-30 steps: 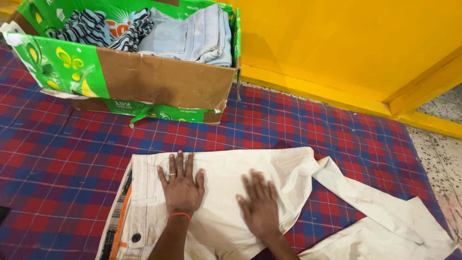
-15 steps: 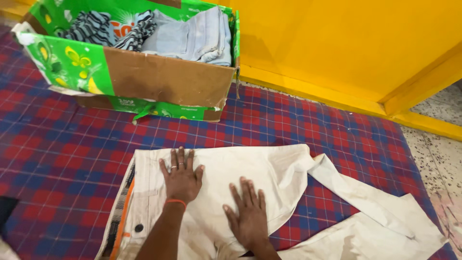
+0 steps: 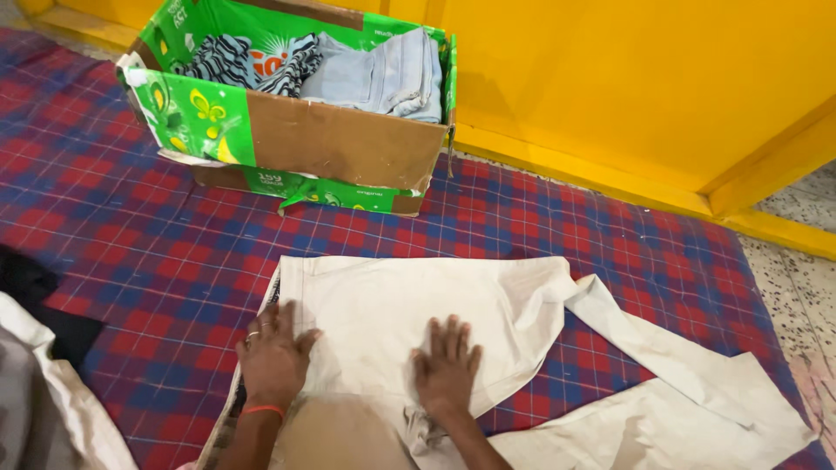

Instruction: The person folds a pair of light-colored trousers on a checkered mat. They smooth the fabric, fold the legs together, and then fold the garment in half lengthwise before rolling it into a compact bundle.

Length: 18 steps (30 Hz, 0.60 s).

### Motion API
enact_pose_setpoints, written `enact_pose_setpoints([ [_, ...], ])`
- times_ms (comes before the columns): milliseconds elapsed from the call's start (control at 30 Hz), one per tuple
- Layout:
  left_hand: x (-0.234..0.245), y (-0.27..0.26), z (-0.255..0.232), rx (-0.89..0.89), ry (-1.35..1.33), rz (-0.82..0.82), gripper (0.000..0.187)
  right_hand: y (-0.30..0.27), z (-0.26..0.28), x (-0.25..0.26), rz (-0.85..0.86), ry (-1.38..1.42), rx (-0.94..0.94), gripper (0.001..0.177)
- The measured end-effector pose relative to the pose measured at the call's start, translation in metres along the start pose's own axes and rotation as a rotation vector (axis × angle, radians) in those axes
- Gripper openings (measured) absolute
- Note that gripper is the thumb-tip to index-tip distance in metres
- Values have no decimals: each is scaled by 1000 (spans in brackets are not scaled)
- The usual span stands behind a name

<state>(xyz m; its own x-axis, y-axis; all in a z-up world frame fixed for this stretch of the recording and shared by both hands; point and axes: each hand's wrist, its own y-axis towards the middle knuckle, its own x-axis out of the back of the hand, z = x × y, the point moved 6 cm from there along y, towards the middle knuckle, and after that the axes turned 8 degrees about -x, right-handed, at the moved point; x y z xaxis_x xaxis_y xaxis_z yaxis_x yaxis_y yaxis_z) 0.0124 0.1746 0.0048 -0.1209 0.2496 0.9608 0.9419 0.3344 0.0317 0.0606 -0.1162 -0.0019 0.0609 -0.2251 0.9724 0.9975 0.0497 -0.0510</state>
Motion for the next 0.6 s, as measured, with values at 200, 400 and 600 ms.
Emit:
enact_pose_setpoints([
  [200, 9, -25, 33, 310, -22, -20, 89, -60, 69, 4, 414, 118, 111, 76],
  [400, 18, -45, 44, 382, -56, -55, 99, -99, 94, 32, 288, 163, 332, 72],
  [600, 31, -53, 35, 363, -37, -47, 97, -116, 93, 34, -38, 138, 513, 57],
])
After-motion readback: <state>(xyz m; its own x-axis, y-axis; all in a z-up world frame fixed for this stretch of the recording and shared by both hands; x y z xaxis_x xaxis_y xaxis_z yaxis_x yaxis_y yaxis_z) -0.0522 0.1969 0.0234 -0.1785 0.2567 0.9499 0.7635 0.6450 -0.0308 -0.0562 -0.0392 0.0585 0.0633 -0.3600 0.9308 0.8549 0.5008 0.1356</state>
